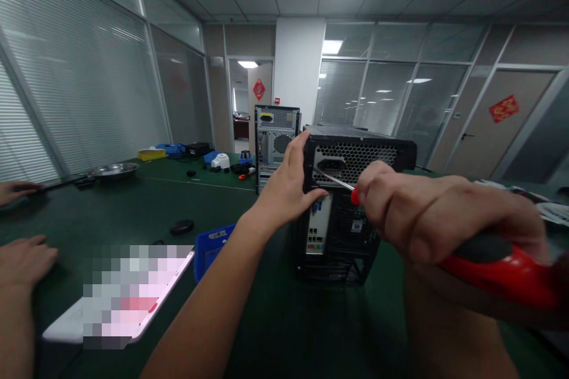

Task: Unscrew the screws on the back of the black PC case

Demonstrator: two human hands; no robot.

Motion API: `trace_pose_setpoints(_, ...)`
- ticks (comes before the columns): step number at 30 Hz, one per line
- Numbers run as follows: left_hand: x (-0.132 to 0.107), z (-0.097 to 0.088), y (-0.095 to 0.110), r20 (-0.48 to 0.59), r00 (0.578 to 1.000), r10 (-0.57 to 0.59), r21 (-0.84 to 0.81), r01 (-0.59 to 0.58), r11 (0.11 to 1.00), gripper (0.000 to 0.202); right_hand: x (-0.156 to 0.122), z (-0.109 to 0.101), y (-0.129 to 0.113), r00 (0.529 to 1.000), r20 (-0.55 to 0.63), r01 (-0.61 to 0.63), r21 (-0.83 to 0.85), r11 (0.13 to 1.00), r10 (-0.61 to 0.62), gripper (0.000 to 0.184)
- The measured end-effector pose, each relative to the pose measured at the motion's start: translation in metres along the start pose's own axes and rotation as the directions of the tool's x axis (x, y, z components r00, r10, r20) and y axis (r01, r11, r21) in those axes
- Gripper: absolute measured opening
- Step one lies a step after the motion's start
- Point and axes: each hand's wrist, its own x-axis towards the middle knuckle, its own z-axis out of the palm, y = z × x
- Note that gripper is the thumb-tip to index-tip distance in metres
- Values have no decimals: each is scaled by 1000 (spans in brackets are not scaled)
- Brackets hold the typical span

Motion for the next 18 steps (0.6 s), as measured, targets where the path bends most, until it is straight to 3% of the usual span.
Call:
trace_pose_setpoints(5,-1,0,-1,-7,1000,-3,3,3,1000,114,2,3,2,999,-27,-33,86,996,35,44)
trace_pose_setpoints(8,-1,-1,-2,-8,1000,-3,8,3,1000,114,3,5,-1,993,-76,-79,86,993,86,47)
trace_pose_setpoints(11,-1,-3,-2,-4,1000,0,7,0,1000,114,7,-1,-5,995,-92,-46,-46,998,41,45)
trace_pose_setpoints(12,-2,-3,-2,-1,1000,0,8,0,1000,114,10,-6,-6,998,-63,-30,-118,993,22,43)
trace_pose_setpoints(14,-2,-4,-2,6,1000,-6,16,6,1000,112,16,-15,-7,994,102,-3,-226,974,27,39)
trace_pose_setpoints(16,-2,-4,-2,9,1000,-7,29,7,1000,111,20,-20,-7,953,302,34,-230,973,38,35)
trace_pose_setpoints(18,-3,-4,-3,8,1000,0,41,-1,999,111,22,-14,-7,952,305,49,-225,973,23,37)
